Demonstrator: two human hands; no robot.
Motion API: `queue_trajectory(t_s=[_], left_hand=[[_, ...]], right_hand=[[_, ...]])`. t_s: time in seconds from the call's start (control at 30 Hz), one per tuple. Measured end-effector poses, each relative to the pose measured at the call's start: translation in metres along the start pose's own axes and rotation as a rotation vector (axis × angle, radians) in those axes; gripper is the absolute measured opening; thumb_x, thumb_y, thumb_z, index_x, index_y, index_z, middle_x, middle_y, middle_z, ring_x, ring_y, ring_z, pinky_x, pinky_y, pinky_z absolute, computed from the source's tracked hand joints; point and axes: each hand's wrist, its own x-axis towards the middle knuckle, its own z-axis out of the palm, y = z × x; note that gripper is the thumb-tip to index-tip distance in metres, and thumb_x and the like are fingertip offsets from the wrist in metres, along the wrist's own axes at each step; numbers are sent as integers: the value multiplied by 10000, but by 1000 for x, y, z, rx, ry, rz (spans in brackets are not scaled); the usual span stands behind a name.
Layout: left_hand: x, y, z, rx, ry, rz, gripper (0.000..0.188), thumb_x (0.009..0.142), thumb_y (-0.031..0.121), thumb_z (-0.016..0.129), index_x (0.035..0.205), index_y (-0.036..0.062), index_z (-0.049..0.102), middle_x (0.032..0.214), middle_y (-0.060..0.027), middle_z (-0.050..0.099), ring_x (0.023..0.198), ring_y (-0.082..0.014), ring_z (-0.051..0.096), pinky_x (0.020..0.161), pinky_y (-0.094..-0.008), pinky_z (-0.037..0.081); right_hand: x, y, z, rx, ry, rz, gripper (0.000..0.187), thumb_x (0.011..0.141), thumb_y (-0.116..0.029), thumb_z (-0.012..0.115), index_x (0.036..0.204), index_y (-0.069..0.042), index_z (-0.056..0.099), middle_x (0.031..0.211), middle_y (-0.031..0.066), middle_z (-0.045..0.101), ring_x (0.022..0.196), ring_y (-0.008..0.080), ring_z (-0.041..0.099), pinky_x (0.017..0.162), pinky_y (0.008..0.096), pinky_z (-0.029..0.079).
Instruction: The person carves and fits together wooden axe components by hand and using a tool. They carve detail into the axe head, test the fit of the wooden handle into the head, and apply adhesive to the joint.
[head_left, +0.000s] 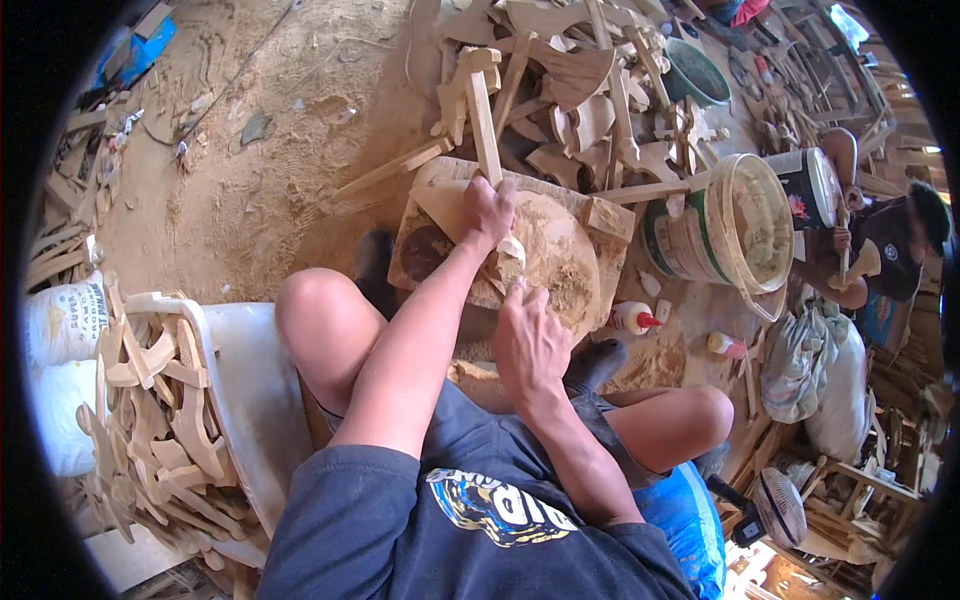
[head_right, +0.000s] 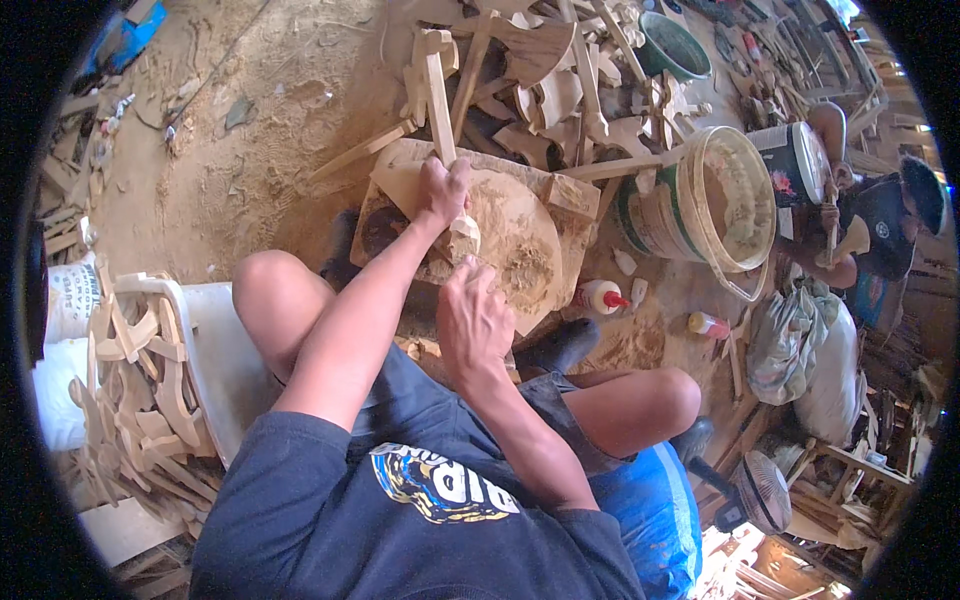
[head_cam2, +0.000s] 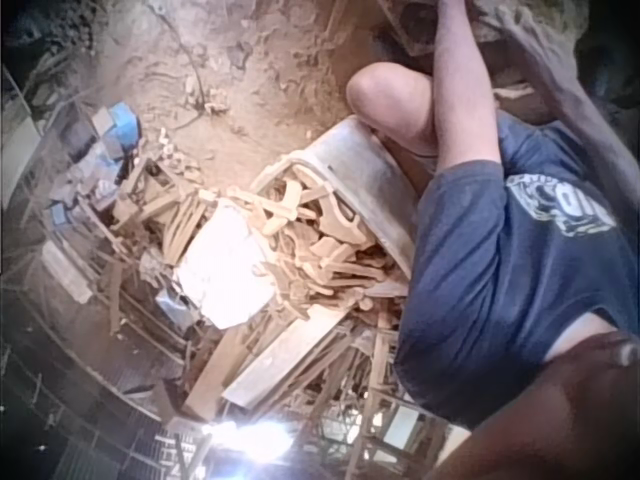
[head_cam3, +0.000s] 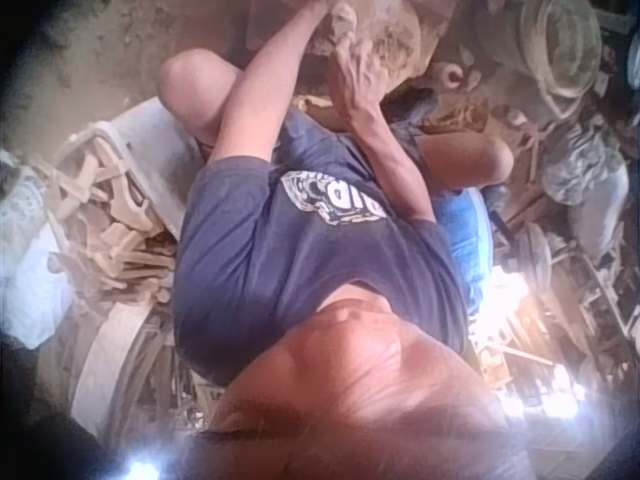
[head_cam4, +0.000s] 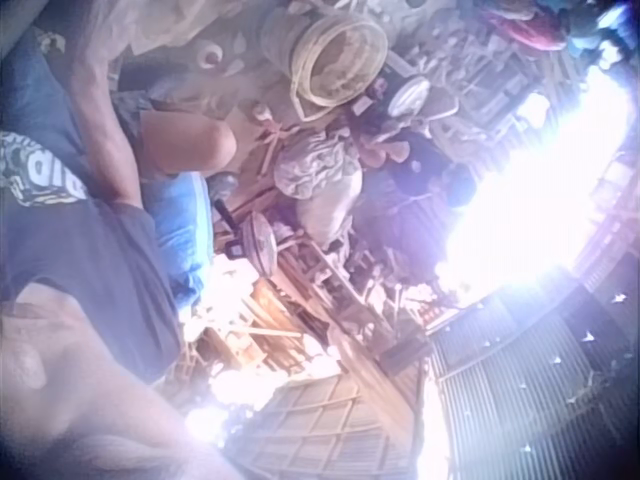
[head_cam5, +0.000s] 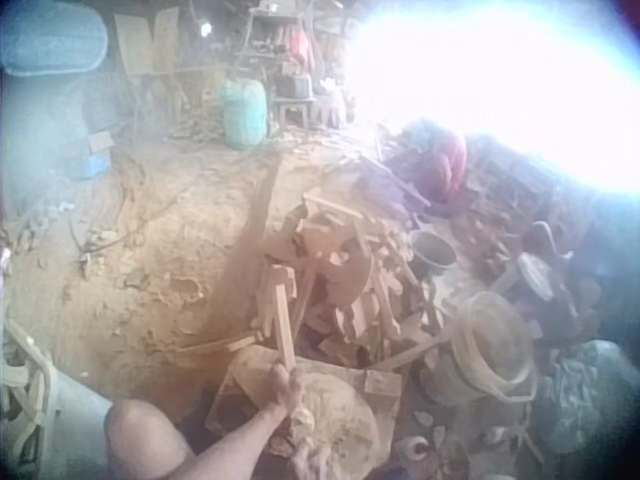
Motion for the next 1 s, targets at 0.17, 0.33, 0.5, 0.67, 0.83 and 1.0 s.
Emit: queue_trajectory(t_s=[0.17,0.33,0.5,0.67,0.83,1.0], left_hand=[[1,-2,4,-4,9,-8,459,981,357,626,778,-53,581,558,-143,625,453,-259,651,459,-426,533],[3,-9,5,2,80,34,432,972,338,635,779,-45,580,574,-144,635,454,-256,656,457,-422,538],[0,3,-2,19,-28,-22,377,968,318,627,913,-53,587,603,-130,645,438,-239,643,431,-419,523],[-4,10,3,-101,3,-8,350,969,286,618,939,-56,547,605,-119,630,449,-221,640,424,-399,518],[-5,7,2,-81,23,-6,355,975,288,620,958,-58,543,608,-125,630,451,-222,638,419,-393,516],[0,2,0,-89,40,4,344,993,276,634,972,-56,548,601,-121,628,441,-222,635,404,-386,508]], right_hand=[[7,12,20,80,111,-22,452,997,-124,612,1438,-27,642,1058,157,696,873,309,786,662,421,642],[-10,19,22,172,241,-33,466,952,-108,643,1412,-44,683,1076,168,691,878,323,779,666,434,633],[-11,15,12,99,96,-38,466,960,-112,642,1419,-41,675,1077,172,689,877,315,783,655,422,642],[0,6,15,45,88,-23,459,976,-100,627,1427,-23,660,1085,180,687,878,307,786,650,411,652],[5,16,18,113,206,-70,447,990,-98,618,1428,-18,653,1062,176,677,860,302,777,652,401,643],[-11,15,9,80,81,-60,432,985,-95,620,1406,-22,676,1053,177,670,844,314,771,668,425,643]])
